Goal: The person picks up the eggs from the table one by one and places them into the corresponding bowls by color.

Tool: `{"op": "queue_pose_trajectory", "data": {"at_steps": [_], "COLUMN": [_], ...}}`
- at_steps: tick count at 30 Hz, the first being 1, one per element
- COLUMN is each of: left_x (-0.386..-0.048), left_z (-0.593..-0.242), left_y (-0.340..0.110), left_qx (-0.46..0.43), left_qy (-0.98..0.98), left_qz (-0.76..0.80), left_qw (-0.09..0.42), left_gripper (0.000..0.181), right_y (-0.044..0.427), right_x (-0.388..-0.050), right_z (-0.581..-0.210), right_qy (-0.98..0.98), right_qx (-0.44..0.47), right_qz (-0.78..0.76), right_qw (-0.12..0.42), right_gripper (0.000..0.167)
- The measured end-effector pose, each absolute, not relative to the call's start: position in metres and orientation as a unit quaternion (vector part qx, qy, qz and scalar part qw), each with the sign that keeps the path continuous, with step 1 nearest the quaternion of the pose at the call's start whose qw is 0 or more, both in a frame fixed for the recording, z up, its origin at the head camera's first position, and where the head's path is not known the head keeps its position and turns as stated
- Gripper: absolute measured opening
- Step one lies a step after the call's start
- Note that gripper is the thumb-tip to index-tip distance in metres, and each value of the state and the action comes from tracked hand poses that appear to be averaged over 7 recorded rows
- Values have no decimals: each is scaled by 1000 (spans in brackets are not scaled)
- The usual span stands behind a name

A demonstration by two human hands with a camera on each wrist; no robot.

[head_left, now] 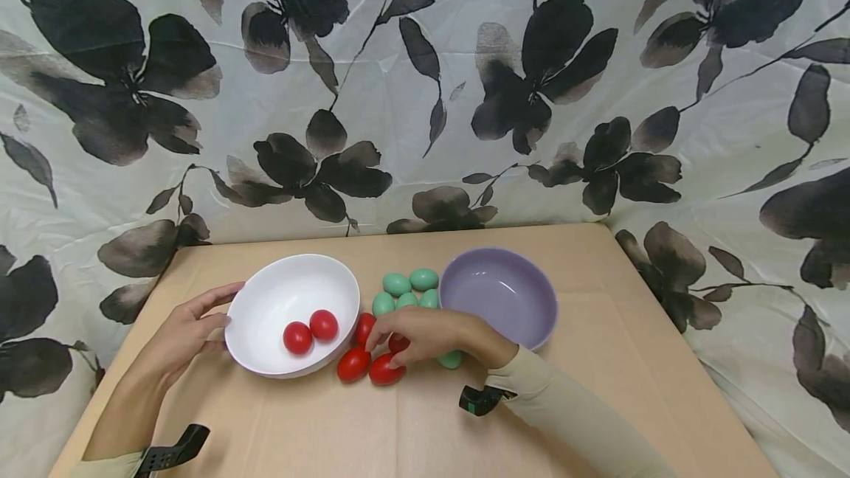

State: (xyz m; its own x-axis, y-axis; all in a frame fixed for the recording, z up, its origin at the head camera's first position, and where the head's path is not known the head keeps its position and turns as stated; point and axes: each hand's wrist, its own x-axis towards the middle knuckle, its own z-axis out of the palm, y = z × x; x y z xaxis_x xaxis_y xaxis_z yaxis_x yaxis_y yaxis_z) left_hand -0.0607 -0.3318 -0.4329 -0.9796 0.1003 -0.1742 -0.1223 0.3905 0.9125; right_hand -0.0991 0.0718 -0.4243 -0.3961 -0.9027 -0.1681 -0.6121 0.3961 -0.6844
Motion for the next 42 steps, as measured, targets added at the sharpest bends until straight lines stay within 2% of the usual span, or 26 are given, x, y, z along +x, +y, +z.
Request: {"op": "queue_pose_trajectory", "data": {"at_steps": [42], "left_x": [-54], "left_z": [-436], "left_y": [-331], "left_qx": [-6], "left_qy": [827], "left_qz": [555], "left_qw": [95], "left_gripper": [58], "right_y": [66], "right_x": [-83], "right_z": [-434], "right_qy": [798], "right_qx": [-537], "right_qz": [-171], "right_qw": [214], "right_gripper": [37]}}
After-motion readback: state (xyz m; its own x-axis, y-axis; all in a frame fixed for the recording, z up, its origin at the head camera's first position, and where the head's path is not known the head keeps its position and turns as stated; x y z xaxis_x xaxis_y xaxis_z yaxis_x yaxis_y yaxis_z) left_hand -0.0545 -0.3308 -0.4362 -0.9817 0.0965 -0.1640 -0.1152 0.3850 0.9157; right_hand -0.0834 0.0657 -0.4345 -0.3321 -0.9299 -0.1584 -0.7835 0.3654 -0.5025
